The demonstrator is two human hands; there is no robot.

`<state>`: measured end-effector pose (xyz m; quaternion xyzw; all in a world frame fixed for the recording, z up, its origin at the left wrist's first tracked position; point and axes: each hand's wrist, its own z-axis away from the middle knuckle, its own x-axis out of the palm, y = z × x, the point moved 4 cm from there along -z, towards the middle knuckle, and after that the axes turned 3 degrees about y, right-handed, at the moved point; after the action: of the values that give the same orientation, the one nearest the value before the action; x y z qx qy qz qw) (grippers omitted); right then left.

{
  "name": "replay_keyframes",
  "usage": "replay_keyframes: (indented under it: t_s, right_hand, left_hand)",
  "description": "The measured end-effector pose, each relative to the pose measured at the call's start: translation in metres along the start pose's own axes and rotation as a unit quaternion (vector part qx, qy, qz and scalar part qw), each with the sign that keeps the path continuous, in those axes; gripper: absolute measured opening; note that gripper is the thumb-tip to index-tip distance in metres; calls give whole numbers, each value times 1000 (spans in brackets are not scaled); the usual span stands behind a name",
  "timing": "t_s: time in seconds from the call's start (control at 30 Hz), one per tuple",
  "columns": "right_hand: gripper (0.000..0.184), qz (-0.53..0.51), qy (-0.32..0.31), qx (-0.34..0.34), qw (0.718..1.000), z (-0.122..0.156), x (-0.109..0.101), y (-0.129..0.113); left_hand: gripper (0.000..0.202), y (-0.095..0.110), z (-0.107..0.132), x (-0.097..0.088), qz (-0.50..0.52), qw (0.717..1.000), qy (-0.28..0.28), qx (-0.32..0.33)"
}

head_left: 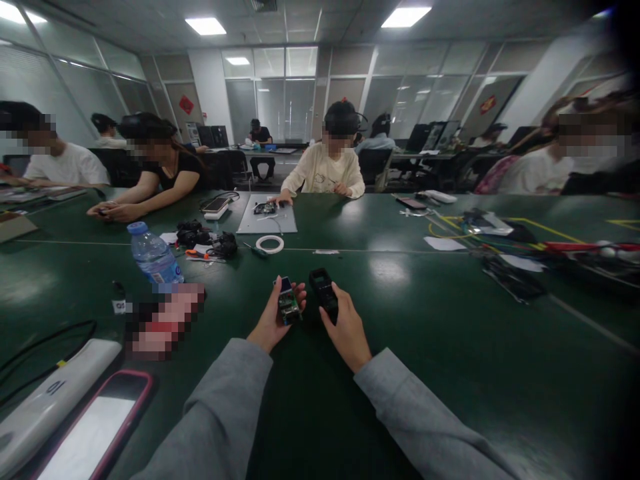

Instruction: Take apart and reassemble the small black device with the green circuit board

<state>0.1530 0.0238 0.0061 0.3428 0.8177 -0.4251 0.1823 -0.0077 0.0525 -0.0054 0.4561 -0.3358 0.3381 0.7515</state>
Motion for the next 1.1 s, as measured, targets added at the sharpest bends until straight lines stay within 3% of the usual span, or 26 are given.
replay_keyframes:
  t_s: [0.57,0.93,1.1]
  right_hand:
    - [55,-33,20,10,999,-1,0,6]
    - [51,-34,-40,-16,999,-1,1,-6]
    - [50,-29,-54,5,998,-1,4,-2]
  left_hand:
    - [45,-2,-4,-4,-10,999,28,13]
    - [48,-6,-3,-3,-23,1000,11,-15]
    - [48,-5,-2,-1,-15,1000,2,-18]
